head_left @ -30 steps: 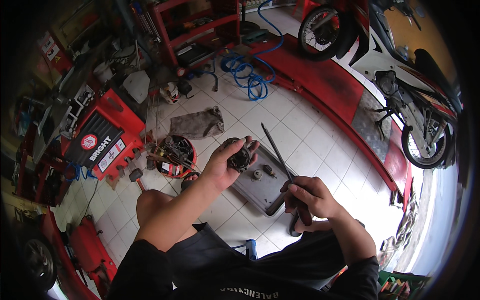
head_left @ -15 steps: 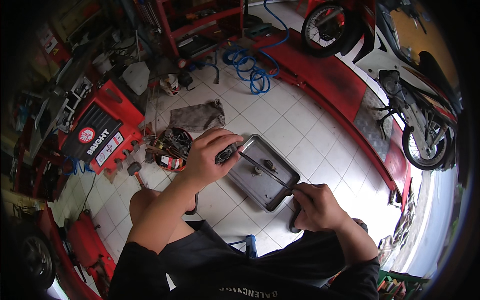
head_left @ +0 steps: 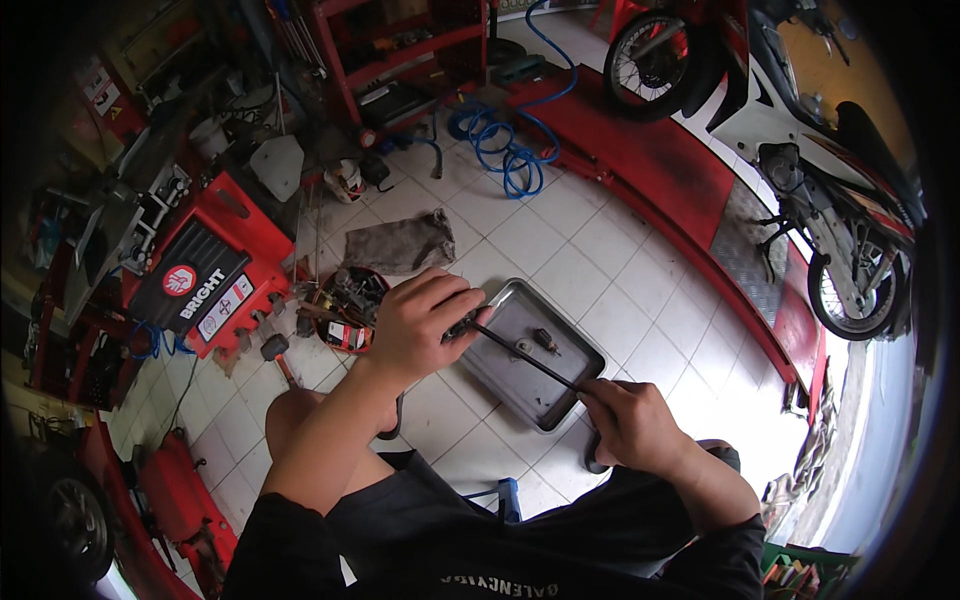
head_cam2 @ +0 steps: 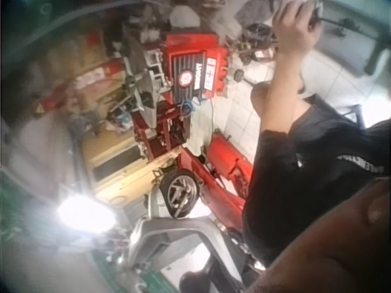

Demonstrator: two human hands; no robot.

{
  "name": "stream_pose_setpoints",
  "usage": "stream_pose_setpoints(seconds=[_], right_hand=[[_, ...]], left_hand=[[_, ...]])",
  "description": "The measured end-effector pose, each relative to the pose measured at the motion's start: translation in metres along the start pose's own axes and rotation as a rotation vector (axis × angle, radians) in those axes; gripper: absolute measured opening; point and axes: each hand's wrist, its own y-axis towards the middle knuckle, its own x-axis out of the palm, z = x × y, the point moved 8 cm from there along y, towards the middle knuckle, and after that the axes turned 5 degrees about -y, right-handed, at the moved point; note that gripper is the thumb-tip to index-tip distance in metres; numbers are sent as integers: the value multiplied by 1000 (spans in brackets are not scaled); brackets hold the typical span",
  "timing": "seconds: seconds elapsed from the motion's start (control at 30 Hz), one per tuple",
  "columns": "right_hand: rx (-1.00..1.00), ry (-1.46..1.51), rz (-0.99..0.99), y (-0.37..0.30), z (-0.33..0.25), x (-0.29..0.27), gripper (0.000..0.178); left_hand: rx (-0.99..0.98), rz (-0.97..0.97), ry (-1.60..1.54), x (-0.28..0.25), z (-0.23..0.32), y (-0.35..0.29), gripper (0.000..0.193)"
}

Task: The person disassembles a cylindrical motorcycle part using a screwdriver, removing screws and internal components into a metal tray. They then handle a smaller circular part, using the screwdriver to remove additional components and place them in the tray.

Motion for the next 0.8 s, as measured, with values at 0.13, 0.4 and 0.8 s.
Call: stream_pose_setpoints(seconds=[0.13, 0.4, 0.8], right_hand=[[2, -8, 10, 4, 0, 2, 15], [319, 680, -425, -4, 38, 46, 21], [255, 1, 4, -2, 53, 39, 6]], left_hand=[[27, -24, 77, 5, 0, -1, 20], [136, -203, 322, 34, 8, -8, 14], [61, -420, 442, 75, -10, -32, 9]])
